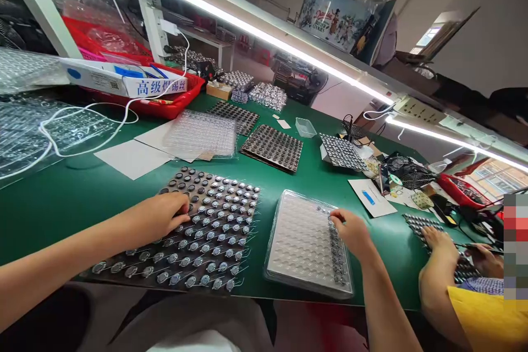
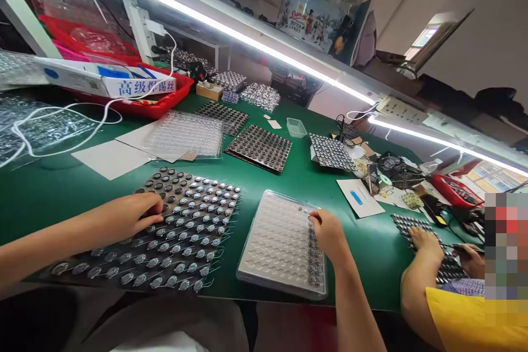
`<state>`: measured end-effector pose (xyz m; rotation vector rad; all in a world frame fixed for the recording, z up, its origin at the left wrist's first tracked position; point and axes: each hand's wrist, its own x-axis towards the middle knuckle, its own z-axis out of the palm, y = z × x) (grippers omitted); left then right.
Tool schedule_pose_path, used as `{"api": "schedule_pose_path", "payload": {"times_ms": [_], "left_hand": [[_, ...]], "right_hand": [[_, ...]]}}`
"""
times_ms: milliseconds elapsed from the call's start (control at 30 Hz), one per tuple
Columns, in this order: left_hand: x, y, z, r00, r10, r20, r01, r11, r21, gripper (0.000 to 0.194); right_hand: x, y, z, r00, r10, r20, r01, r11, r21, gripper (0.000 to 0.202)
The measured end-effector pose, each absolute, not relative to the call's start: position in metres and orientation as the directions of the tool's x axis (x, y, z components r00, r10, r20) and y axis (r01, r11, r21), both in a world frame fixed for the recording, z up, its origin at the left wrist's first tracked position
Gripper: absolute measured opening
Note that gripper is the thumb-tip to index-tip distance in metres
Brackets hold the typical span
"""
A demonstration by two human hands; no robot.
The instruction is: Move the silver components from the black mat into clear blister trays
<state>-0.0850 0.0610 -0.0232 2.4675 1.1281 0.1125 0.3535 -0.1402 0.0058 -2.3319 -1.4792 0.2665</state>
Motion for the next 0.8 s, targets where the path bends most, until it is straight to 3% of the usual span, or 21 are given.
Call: {"api": "schedule_pose_path", "payload": {"times_ms": [167, 467, 533, 667, 800], "left_hand": [[-0.089, 0.053, -0.032, 0.641, 0.767, 0.024, 0.701, -0.598, 0.388, 0.023], [-0.061, 0.049, 0.01, 0.58, 0.811, 0.079, 0.696, -0.544, 0.469, 0.037], [-0.03, 0.041, 0.022, 0.646, 0.758, 0.091, 0.614, -0.587, 0.528, 0.032], [0.059, 0.026, 0.025, 0.803, 0.588, 0.095, 0.4, -0.65, 0.646, 0.019], [0.157, 0.018, 0.009, 0.866, 0.5, 0.006, 0.316, -0.556, 0.769, 0.017]], "right_hand": [[0.363, -0.113, 0.0, 0.382, 0.92, -0.092, 0.883, -0.392, -0.258, 0.018], [0.377, -0.097, 0.0, 0.429, 0.884, -0.184, 0.841, -0.465, -0.275, 0.008], [0.377, -0.1, 0.002, 0.458, 0.877, -0.142, 0.834, -0.48, -0.272, 0.009], [0.366, -0.114, 0.007, 0.486, 0.866, 0.114, 0.837, -0.423, -0.348, 0.018], [0.34, -0.14, 0.013, 0.491, 0.836, 0.247, 0.814, -0.339, -0.471, 0.025]]}}
